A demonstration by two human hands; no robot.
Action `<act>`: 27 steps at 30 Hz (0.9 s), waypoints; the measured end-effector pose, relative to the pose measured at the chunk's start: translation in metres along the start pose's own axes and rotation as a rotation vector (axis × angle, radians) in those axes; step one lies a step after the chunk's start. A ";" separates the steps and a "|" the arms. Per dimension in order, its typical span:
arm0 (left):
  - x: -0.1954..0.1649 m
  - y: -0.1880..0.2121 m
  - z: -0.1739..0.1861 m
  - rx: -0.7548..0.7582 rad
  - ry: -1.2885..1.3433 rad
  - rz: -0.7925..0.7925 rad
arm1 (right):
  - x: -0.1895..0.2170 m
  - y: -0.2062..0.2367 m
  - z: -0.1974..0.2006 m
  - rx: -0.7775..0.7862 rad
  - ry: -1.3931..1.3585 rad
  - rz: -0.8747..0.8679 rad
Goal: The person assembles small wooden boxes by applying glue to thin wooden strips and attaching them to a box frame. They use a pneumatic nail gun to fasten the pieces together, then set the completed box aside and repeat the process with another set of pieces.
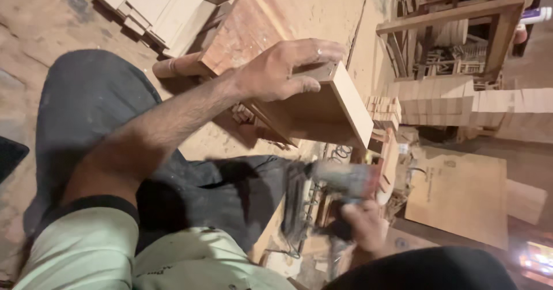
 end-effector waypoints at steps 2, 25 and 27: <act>0.008 -0.002 -0.011 0.063 -0.062 -0.002 | -0.093 0.004 -0.025 0.075 -0.240 -0.141; 0.124 0.136 -0.016 0.022 -0.151 0.645 | -0.126 -0.206 -0.053 -0.021 -0.453 0.518; 0.098 0.136 -0.017 0.044 -0.005 0.609 | -0.103 -0.168 -0.055 0.058 -0.563 0.724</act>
Point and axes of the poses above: each hand's wrist, its own y-axis away from the middle knuckle, its own z-axis out of the back of the hand, x = y × z, the point moved 10 cm from there along -y, towards the middle knuckle, and after that the axes turned 1 degree about -x, right-handed, at the moved point
